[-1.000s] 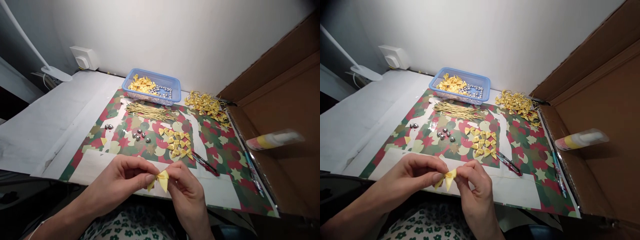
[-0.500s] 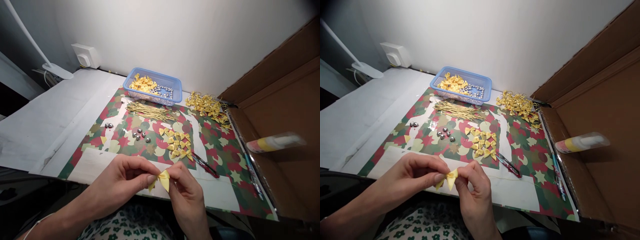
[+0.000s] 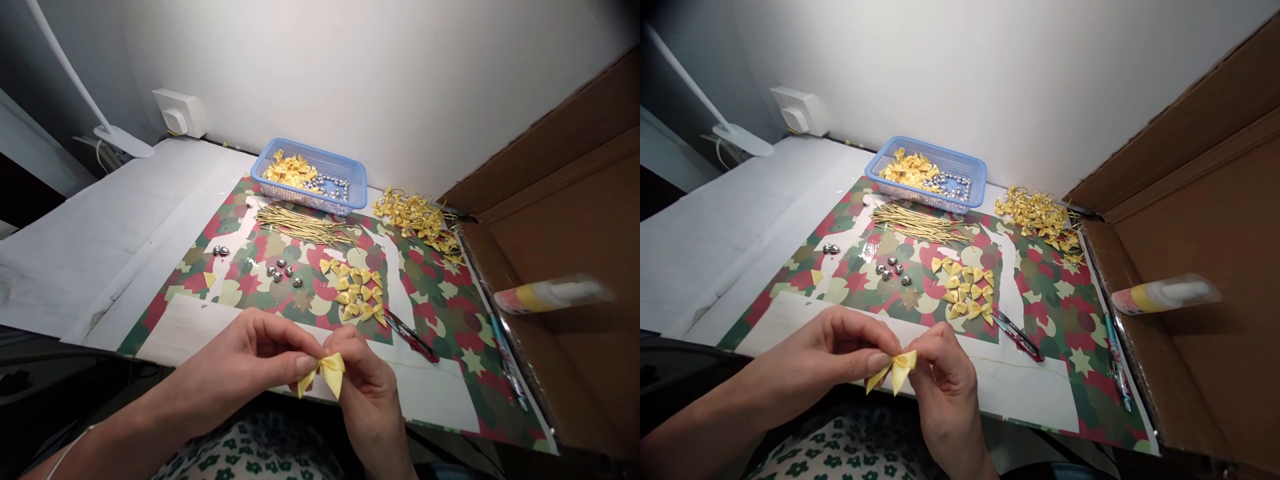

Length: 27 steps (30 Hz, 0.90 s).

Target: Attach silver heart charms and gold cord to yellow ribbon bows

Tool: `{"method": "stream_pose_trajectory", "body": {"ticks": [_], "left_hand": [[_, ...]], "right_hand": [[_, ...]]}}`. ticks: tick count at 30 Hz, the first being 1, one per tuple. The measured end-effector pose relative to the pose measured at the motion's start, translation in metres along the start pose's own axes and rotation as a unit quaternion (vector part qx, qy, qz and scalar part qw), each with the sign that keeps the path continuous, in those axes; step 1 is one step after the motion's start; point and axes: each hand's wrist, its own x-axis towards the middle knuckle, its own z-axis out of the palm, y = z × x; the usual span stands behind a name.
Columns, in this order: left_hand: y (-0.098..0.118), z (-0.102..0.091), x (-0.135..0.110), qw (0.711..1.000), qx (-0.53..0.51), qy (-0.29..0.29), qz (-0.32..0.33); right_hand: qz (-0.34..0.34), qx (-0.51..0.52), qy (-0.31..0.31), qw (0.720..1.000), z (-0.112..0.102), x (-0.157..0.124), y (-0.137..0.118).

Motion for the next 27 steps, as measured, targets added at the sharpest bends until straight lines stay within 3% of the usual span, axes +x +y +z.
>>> {"method": "stream_pose_trajectory", "body": {"ticks": [27], "left_hand": [[0.0049,0.0045,-0.0020,1.000,0.006,0.015,-0.016]], "right_hand": [[-0.043,-0.005,0.024,0.999,0.0035,0.0062,-0.0054]]}}
